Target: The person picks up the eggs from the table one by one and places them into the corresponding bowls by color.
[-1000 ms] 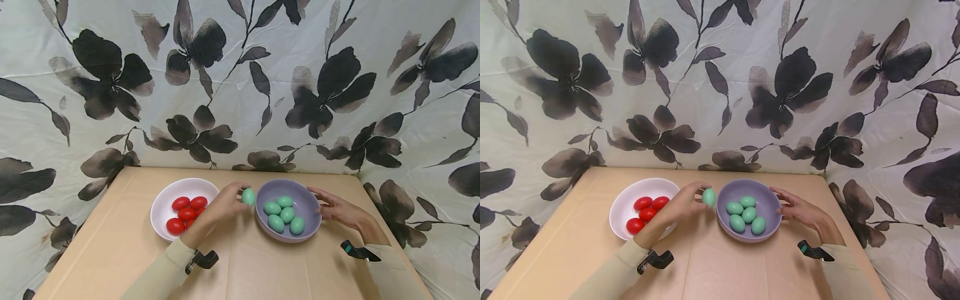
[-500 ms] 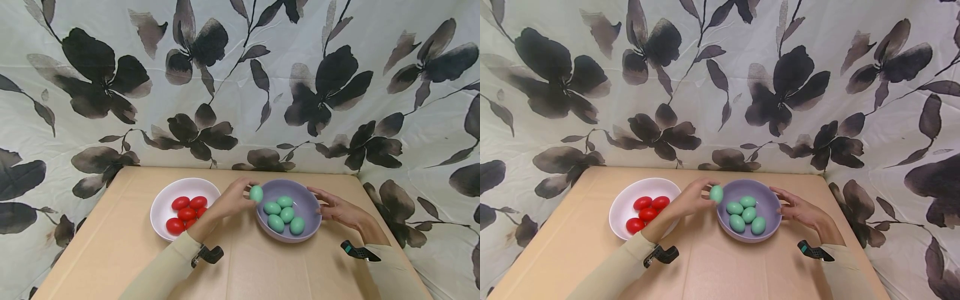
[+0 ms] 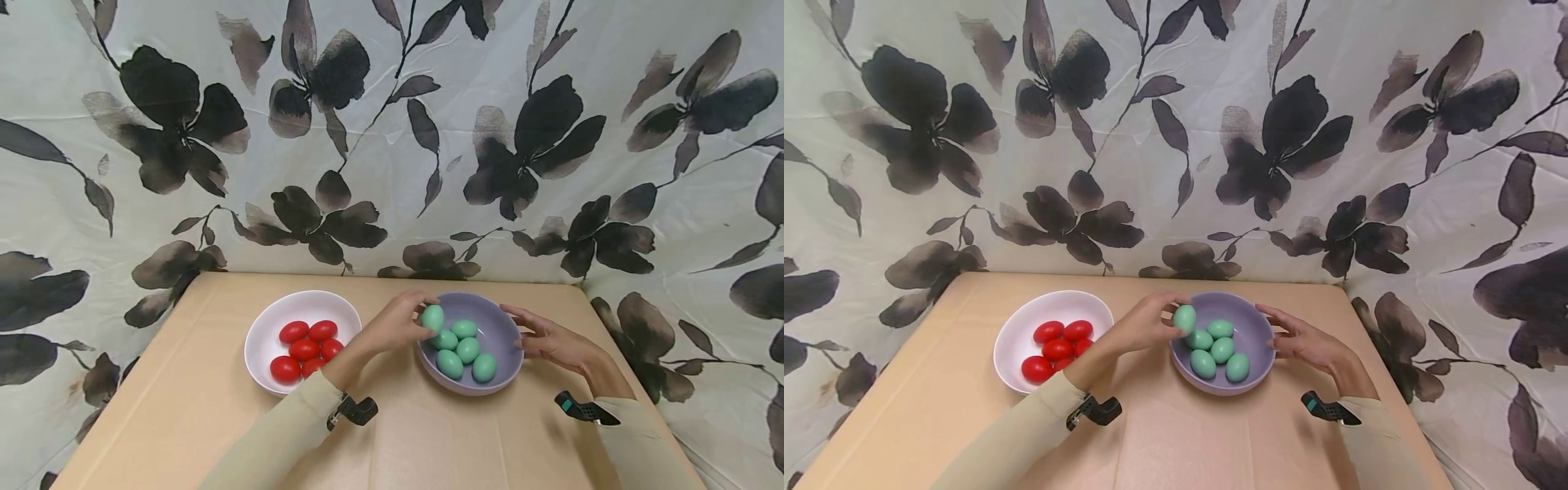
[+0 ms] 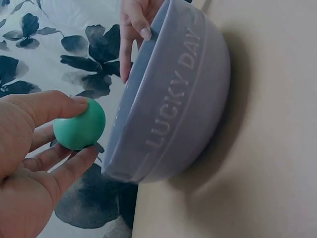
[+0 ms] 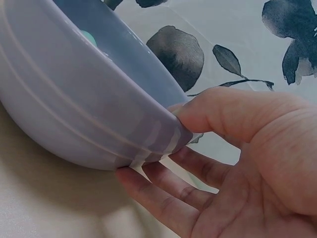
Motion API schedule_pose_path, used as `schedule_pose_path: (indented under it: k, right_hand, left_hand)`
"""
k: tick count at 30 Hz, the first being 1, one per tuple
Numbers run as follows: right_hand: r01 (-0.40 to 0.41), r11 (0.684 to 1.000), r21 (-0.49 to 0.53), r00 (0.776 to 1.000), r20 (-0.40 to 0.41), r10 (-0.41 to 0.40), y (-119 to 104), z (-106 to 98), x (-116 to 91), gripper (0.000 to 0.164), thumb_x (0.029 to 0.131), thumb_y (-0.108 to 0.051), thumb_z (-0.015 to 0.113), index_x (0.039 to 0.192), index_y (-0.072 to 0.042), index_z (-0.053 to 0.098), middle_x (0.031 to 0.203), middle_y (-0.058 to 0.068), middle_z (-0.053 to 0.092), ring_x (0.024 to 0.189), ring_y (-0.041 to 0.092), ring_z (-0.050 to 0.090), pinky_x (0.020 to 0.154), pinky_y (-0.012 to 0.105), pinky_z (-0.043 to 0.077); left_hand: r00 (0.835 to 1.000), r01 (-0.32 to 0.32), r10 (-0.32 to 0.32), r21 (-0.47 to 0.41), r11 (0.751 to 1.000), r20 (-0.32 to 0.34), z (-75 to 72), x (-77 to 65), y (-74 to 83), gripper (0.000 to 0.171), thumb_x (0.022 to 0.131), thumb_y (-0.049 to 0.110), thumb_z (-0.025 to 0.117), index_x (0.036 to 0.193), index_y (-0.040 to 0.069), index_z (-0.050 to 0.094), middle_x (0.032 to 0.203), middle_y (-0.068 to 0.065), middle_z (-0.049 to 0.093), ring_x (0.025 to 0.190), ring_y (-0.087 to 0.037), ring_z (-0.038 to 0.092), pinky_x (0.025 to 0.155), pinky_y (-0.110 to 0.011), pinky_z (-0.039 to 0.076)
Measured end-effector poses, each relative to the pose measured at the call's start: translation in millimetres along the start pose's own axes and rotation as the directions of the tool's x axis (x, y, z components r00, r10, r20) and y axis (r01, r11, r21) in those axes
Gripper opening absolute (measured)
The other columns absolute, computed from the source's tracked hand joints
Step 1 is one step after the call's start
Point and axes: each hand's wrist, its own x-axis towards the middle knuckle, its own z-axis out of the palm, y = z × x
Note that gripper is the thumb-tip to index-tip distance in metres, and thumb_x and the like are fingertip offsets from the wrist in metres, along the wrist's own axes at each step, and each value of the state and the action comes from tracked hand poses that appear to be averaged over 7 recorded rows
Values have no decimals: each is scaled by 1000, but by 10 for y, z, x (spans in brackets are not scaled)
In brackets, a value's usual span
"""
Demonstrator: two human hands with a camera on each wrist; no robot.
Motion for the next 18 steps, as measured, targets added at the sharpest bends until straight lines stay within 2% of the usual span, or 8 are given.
schedule_pose_path:
  k: [3,7,11,18]
  right_hand:
    - [-4,1000,2,1000,-6,4,-1,4,6,76,101,-2,53,164,-15,13,163,27,11,137,41,45,101,52,50]
    - [-10,1000,1,1000,-10,10,2,9,10,76,101,-2,53,164,-15,14,163,27,12,137,41,45,102,53,50]
    - [-15,1000,-13,1000,-17,15,9,6,10,75,100,-4,54,164,-16,16,163,26,14,138,42,43,102,53,50]
    - [-21,1000,-21,1000,-19,20,11,-2,4,76,100,-4,55,164,-16,16,163,25,13,139,42,42,102,52,50]
  left_hand:
    - [1000,-19,18,13,1000,9,27,40,10,56,82,6,82,134,1,60,133,-13,59,116,-27,63,95,-39,56]
    - [999,-43,42,38,998,29,72,91,9,56,81,8,83,132,0,62,132,-12,59,115,-25,63,91,-28,56]
    - [998,-52,48,70,996,50,114,140,4,55,81,9,84,132,2,63,132,-10,60,115,-22,64,91,-24,55]
    - [995,-56,46,114,992,89,182,228,5,56,81,10,84,133,3,62,130,-9,61,115,-19,63,100,-37,52]
